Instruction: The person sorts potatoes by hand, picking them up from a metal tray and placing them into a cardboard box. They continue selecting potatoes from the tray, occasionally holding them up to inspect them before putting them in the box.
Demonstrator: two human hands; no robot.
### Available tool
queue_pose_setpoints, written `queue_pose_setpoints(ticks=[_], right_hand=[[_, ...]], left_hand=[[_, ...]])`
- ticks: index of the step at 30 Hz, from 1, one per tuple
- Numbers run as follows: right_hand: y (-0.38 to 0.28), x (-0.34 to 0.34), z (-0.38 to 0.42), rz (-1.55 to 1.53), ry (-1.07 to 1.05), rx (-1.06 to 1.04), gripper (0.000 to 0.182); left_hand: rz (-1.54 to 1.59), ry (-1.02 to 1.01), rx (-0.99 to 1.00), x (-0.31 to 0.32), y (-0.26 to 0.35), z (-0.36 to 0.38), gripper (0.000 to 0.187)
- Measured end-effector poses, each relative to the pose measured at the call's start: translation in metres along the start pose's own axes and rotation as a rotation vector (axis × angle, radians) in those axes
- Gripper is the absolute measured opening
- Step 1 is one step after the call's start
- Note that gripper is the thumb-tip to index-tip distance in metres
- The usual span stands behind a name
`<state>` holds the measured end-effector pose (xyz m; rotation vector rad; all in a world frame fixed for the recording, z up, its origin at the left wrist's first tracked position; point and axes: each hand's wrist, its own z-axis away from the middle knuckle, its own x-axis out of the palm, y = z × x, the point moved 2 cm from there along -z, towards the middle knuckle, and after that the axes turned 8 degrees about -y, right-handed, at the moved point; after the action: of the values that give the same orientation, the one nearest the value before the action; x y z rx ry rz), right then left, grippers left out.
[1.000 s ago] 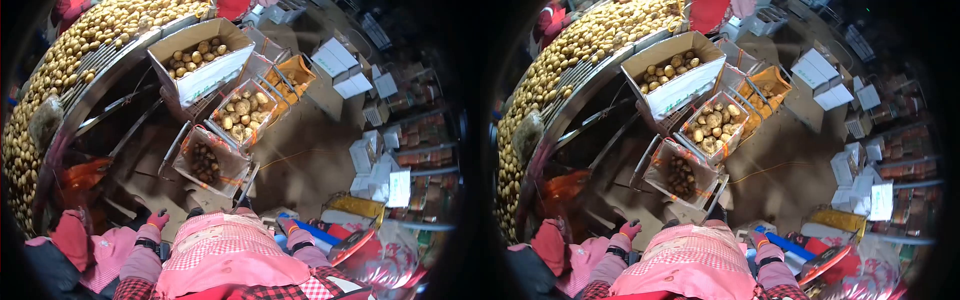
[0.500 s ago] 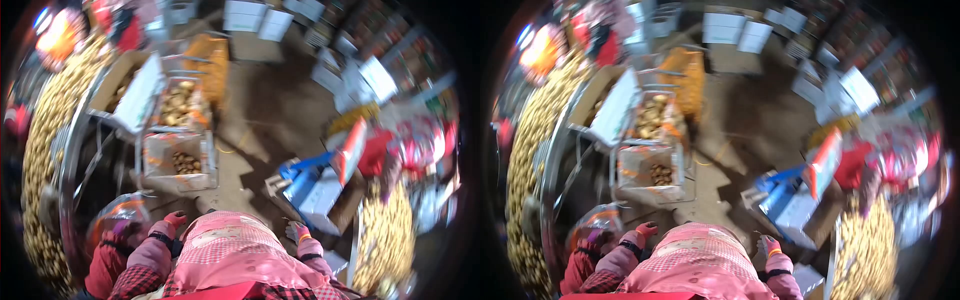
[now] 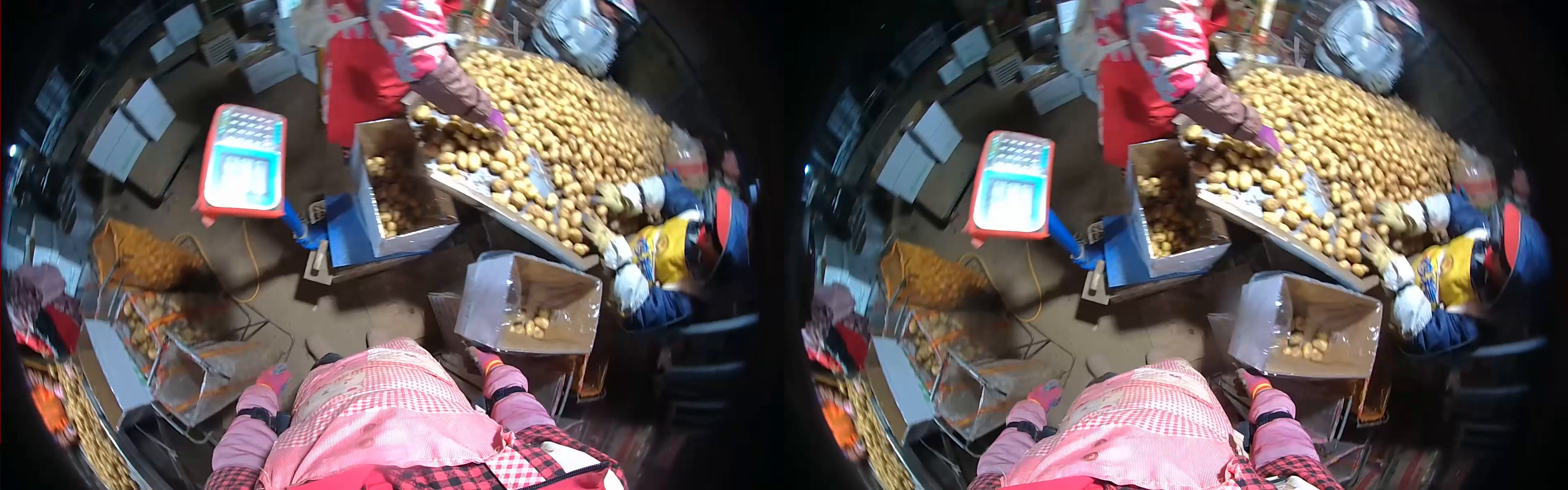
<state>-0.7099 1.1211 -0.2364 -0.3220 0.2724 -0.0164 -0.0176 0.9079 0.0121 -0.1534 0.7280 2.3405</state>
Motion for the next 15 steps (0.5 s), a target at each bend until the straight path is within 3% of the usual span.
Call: queue_pose_setpoints(ticks=[2, 3, 4, 6, 8, 9, 10, 13, 15], right_hand=[[-0.031, 0.014, 0.095, -0.099, 0.067, -0.003, 0.045], [-0.061, 0.015, 0.143, 0.165, 0.154, 0.112, 0.046], [-0.079, 0.026, 0.18, 0.137, 0.229, -0.034, 0.046], [-0.081, 0.035, 0.2, 0.462, 0.179, -0.07, 0.044], [-0.113, 0.043, 0.256, 0.219, 0.092, -0.087, 0.038], [-0.061, 0.057, 0.21, -0.042, 0.113, -0.15, 0.034], [-0.005, 0.07, 0.163, -0.302, 0.128, -0.221, 0.03], [-0.074, 0.078, 0.265, -0.772, 0.1, 0.019, 0.027], [-0.051, 0.097, 0.273, -0.873, 0.135, 0.02, 0.029]], left_hand=[[-0.385, -0.019, -0.098, -0.008, 0.064, -0.003, 0.057], [-0.417, -0.038, -0.088, -0.013, 0.084, -0.004, 0.057], [-0.442, -0.036, -0.064, -0.017, 0.106, -0.011, 0.056], [-0.533, -0.097, 0.011, -0.009, 0.133, -0.049, 0.055], [-0.262, -0.221, 0.256, -0.024, 0.109, -0.119, 0.051], [-0.29, -0.268, 0.288, -0.031, 0.106, -0.147, 0.048], [-0.331, -0.311, 0.301, -0.03, 0.127, -0.15, 0.048], [-0.196, -0.397, 0.236, -0.03, 0.18, -0.142, 0.047], [-0.289, -0.456, 0.206, -0.026, 0.194, -0.156, 0.048]])
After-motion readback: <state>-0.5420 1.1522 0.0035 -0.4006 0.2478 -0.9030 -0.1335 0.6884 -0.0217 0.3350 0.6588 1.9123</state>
